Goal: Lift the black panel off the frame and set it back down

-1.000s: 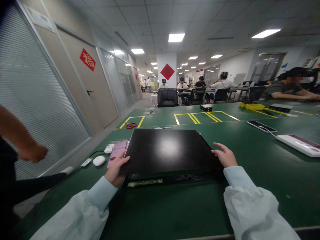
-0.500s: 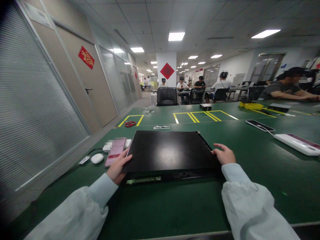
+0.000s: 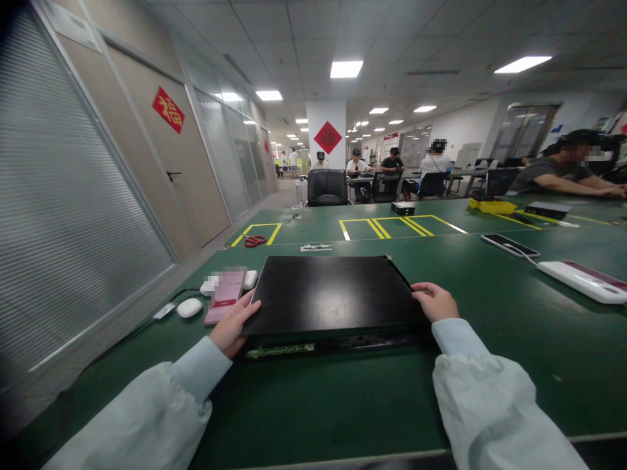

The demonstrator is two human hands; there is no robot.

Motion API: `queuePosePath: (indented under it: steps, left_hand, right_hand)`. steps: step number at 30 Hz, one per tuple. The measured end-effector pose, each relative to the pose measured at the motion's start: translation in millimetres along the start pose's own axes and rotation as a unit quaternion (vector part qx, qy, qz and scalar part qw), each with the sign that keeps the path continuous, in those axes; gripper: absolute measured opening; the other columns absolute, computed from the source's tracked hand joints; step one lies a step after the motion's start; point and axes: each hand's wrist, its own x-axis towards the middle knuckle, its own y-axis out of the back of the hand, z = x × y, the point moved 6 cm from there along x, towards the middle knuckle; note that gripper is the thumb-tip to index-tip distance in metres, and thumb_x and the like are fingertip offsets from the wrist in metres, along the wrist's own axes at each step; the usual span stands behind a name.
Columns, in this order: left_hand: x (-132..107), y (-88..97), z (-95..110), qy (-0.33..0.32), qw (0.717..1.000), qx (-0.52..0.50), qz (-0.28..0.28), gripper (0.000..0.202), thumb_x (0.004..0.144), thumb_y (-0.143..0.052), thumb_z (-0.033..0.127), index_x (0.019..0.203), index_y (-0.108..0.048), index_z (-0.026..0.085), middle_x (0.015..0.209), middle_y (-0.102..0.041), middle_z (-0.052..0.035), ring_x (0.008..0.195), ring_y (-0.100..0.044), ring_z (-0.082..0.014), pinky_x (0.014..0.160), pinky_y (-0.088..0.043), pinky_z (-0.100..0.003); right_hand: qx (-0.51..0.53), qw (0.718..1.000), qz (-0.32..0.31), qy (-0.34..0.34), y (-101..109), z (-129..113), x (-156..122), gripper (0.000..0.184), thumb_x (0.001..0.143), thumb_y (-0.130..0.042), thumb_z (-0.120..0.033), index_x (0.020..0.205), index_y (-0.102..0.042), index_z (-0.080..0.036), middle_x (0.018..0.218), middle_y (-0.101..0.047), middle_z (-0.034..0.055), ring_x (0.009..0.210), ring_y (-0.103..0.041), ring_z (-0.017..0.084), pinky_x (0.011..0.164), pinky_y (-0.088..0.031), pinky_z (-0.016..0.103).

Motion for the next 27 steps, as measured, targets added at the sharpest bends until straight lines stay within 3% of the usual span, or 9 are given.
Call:
queuePosePath:
  steps: [8, 18, 27]
  left_hand:
    - [0.1, -0.7, 0.3, 0.005, 1.000, -0.004, 0.007, 0.069, 0.072, -0.079, 0.014, 0.138, -0.057, 0.015, 0.113, -0.076, -0.0133, 0.106, -0.071, -0.0283, 0.092, -0.058, -0.036]
    - [2.4, 1.3, -2.6, 0.015, 1.000, 0.001, 0.021, 0.065, 0.075, -0.077, 0.013, 0.137, -0.057, 0.015, 0.108, -0.077, -0.0128, 0.100, -0.073, -0.0273, 0.088, -0.059, -0.037]
    - [1.3, 4.7, -1.0, 0.023, 0.997, 0.017, 0.076, 0.039, 0.081, -0.071, 0.010, 0.119, -0.062, 0.013, 0.096, -0.078, -0.0108, 0.091, -0.075, -0.0243, 0.084, -0.060, -0.035]
  right_hand:
    - [0.009, 1.000, -0.019, -0.022, -2.9, -0.5, -2.5, 0.030, 0.056, -0.065, -0.037, 0.079, -0.076, -0.023, 0.068, -0.070, 0.0038, 0.069, -0.064, 0.024, 0.067, -0.046, 0.036]
    - [-0.012, 1.000, -0.021, 0.001, -1.1, -14.1, -9.5, 0.020, 0.057, -0.063, -0.034, 0.070, -0.074, -0.025, 0.069, -0.072, 0.0031, 0.073, -0.065, 0.023, 0.073, -0.048, 0.035]
    - [-0.034, 0.999, -0.023, 0.009, 1.7, -19.5, -12.5, 0.016, 0.057, -0.064, -0.032, 0.067, -0.074, -0.027, 0.069, -0.072, 0.0021, 0.074, -0.065, 0.023, 0.073, -0.048, 0.035]
